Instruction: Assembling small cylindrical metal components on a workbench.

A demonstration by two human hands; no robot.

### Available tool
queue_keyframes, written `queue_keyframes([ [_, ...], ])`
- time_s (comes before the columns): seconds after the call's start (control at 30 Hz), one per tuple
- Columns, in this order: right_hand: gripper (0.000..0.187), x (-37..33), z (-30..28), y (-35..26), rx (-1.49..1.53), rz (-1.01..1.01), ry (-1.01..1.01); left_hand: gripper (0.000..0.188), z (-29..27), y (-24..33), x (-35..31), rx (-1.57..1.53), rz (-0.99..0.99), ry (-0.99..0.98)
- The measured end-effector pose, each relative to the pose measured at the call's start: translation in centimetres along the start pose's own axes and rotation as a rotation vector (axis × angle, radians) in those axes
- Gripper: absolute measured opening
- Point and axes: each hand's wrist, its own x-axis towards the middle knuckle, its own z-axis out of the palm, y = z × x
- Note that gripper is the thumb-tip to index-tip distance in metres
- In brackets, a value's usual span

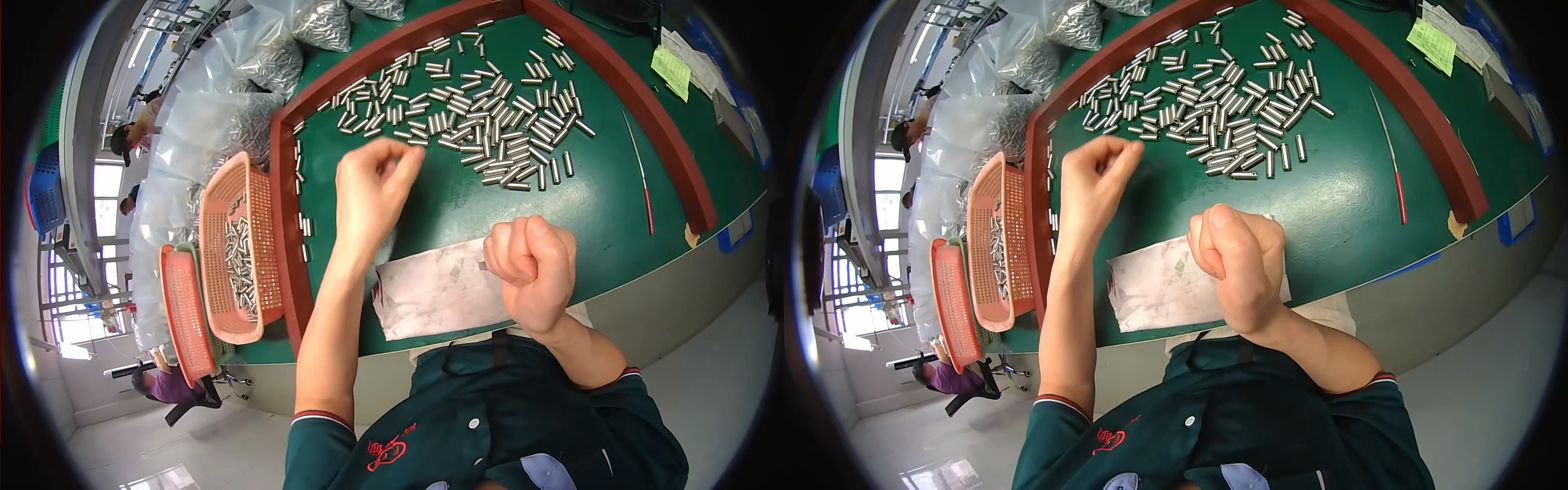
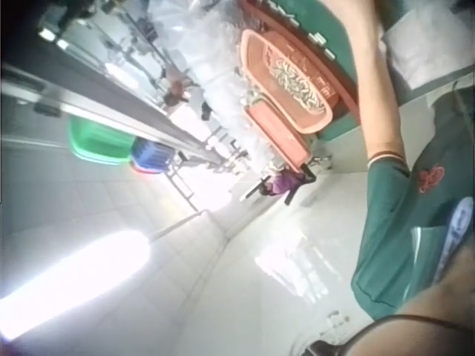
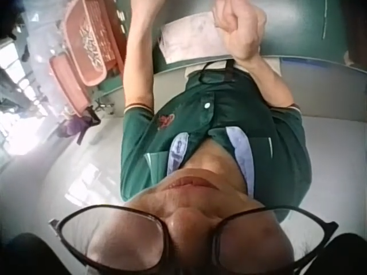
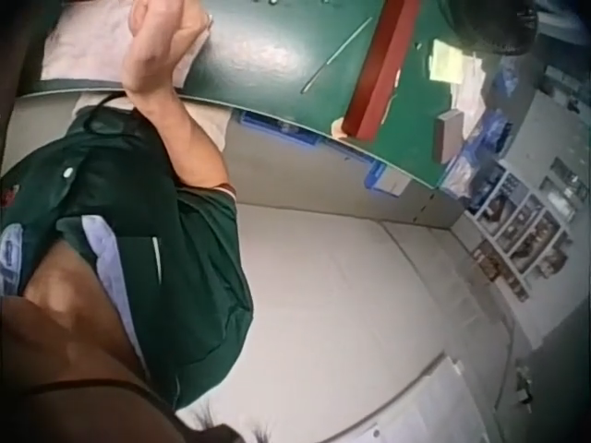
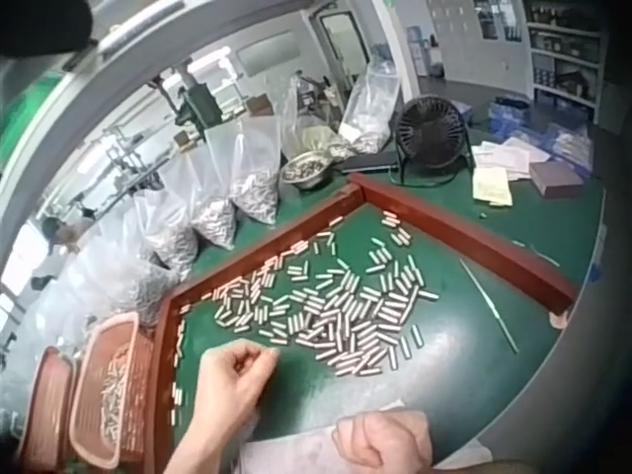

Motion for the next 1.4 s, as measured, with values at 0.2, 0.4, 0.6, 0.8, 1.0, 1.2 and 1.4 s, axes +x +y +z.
queue_keyframes([
  [0.2, 0.04, 0.0, -0.3, 0.0, -0.025, 0.003, -0.015, 0.037, 1.7, -0.1, 2.6, 0.463, -0.025, 0.042],
  [0.4, 0.04, -0.2, -0.3, 0.0, -0.034, 0.011, -0.012, 0.031, 1.6, -0.4, 1.9, 0.41, -0.02, 0.01],
  [0.6, 0.04, 0.1, -0.5, 0.0, 0.048, 0.04, 0.017, 0.024, -0.8, 1.8, -3.9, 0.043, 0.001, -0.386],
  [0.8, 0.041, 0.5, -0.3, 0.1, 0.012, 0.056, 0.003, 0.028, -0.7, 1.2, -9.0, -0.021, 0.012, -0.491],
  [1.0, 0.042, 1.8, 0.2, -0.6, 0.093, 0.113, 0.015, 0.009, 0.7, 0.4, -9.7, -0.034, 0.056, -0.224],
  [1.2, 0.04, 1.9, 0.7, -0.3, 0.064, 0.167, 0.028, 0.009, 1.1, -0.2, -10.1, -0.071, 0.081, -0.19],
  [1.4, 0.041, 1.8, 0.9, -0.1, 0.047, 0.172, 0.033, 0.007, 1.4, -0.3, -10.0, -0.117, 0.099, -0.152],
])
